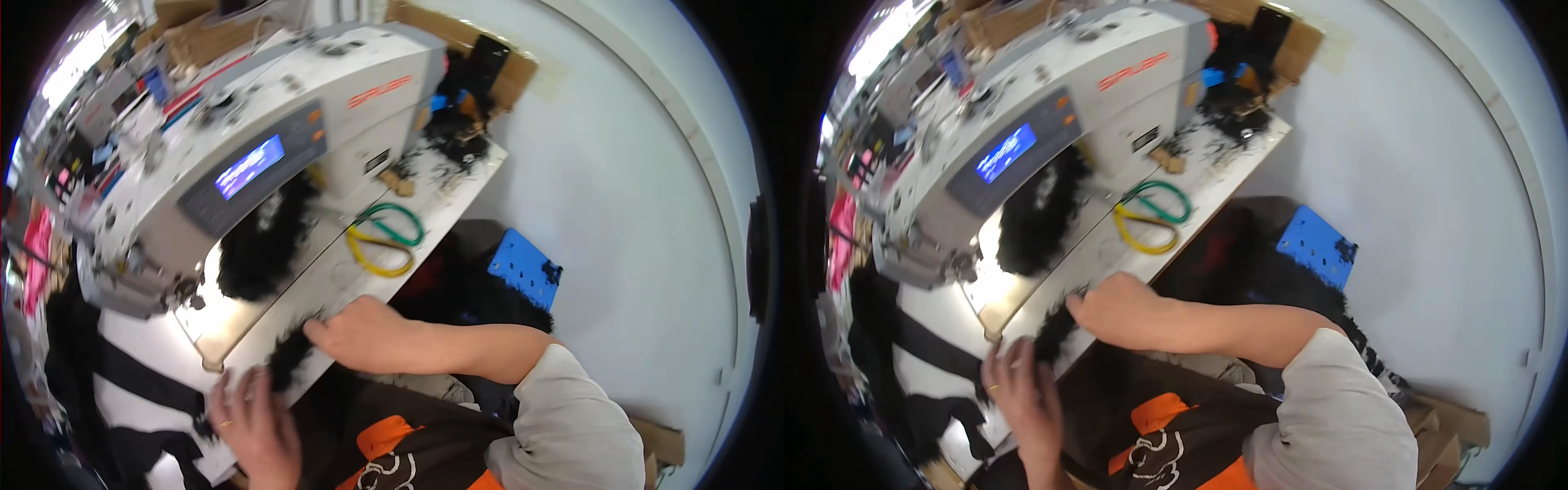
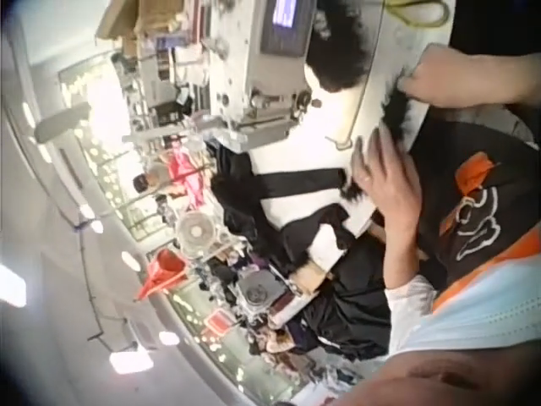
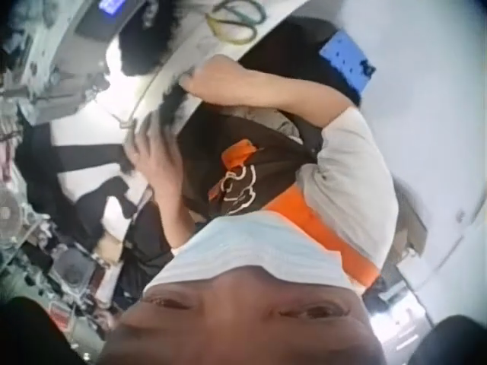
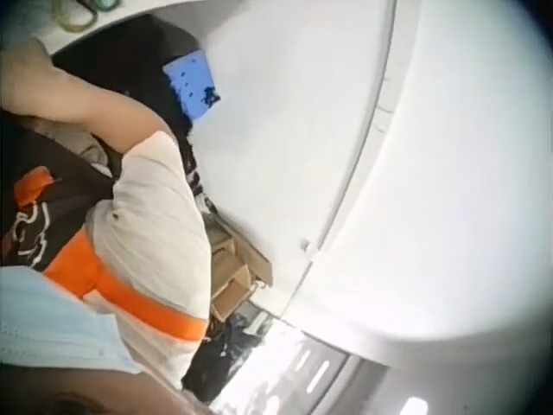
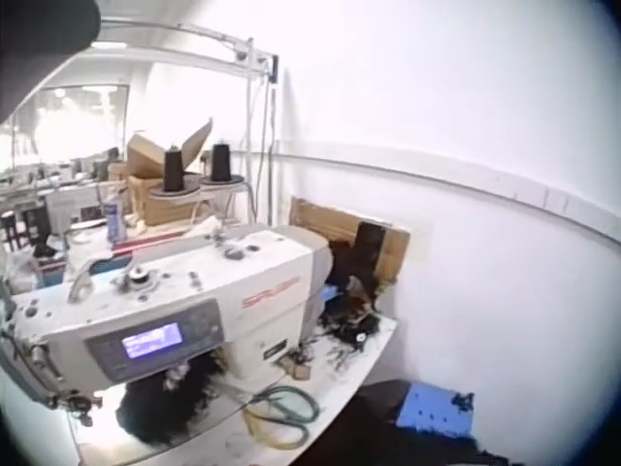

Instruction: Sewing and trimming faux fur pieces onto black fabric components using an industrial sewing machine.

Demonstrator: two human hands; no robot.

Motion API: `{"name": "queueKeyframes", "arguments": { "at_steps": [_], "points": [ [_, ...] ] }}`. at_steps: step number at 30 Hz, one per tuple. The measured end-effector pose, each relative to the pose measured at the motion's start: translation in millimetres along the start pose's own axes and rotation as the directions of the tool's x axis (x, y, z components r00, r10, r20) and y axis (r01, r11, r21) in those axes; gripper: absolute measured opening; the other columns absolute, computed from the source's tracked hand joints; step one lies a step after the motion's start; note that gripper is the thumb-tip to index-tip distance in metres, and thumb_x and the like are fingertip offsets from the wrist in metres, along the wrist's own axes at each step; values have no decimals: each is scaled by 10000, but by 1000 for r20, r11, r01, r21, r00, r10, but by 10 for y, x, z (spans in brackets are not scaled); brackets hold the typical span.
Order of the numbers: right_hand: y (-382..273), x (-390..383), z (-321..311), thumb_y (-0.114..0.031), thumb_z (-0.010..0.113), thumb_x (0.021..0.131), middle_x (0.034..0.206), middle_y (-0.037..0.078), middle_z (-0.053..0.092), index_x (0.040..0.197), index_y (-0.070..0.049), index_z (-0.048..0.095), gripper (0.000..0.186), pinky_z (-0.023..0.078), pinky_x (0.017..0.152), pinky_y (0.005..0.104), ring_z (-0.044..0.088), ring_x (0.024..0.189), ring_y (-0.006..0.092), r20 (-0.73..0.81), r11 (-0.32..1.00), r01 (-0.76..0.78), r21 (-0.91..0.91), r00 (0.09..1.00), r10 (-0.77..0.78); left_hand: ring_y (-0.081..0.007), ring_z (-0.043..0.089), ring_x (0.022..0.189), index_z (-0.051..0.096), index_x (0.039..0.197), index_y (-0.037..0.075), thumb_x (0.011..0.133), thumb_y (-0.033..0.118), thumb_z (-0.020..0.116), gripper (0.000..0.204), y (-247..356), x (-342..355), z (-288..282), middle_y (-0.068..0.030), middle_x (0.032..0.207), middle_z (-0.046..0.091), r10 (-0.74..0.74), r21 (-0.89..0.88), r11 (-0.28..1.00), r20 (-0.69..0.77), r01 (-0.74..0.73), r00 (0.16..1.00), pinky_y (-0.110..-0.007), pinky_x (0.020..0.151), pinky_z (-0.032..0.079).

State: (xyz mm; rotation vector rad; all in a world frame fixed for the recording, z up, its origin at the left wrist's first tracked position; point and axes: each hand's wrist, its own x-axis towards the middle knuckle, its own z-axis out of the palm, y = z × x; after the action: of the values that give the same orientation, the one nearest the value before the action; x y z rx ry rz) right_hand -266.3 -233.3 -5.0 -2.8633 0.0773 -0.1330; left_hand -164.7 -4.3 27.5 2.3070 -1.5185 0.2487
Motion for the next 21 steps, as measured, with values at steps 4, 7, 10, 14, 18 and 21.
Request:
{"name": "queueKeyframes", "arguments": {
  "at_steps": [4,7,10,14,18,21],
  "points": [
    [235,-114,-30,-332,687,984,729,125,723,1067,-74,681,271,579,596,491,730,676,378,-115,966,-25,259,992,56,-406,590,1094,680,1248,7,878,11,718,372,59,401,623,-177,1158,648,62,-252,966,18,-56,998,-508,954,490],
    [805,-375,-524,-299,715,979,912,122,780,1111,-105,753,237,605,725,436,757,812,325,-238,877,-192,440,917,320,-398,579,998,681,1123,21,850,-21,710,279,35,486,724,-152,1059,644,61,-292,954,-30,-67,998,-515,872,479],
    [1848,-406,-908,-89,701,908,978,168,769,1087,-21,759,200,589,757,360,759,850,291,-600,885,-264,382,657,456,-413,594,1023,646,1117,-15,937,-32,642,181,38,476,697,-197,1054,635,3,-297,955,-33,-13,999,-478,912,484],
    [2873,-265,-1256,-204,751,894,1012,218,778,1009,16,758,249,587,903,483,753,989,391,-758,760,-533,373,298,581,-391,624,1026,623,1150,-29,981,-26,609,170,16,453,766,-198,1062,648,-74,-355,934,-71,44,995,-446,939,499],
    [3409,-235,-1338,-277,825,848,843,178,788,952,30,770,329,600,896,449,781,918,364,-335,448,-741,501,312,889,-326,669,970,607,1154,-38,1038,12,570,132,-28,383,793,-193,1047,675,-204,-464,869,-15,174,979,-393,914,530],
    [3600,-194,-1426,-280,831,870,746,135,777,859,28,784,312,613,755,397,793,798,258,-357,476,-672,568,320,878,-282,673,939,596,1171,-40,1059,32,552,140,-69,341,795,-182,1023,677,-224,-504,842,-4,192,975,-369,890,538]
  ]
}}
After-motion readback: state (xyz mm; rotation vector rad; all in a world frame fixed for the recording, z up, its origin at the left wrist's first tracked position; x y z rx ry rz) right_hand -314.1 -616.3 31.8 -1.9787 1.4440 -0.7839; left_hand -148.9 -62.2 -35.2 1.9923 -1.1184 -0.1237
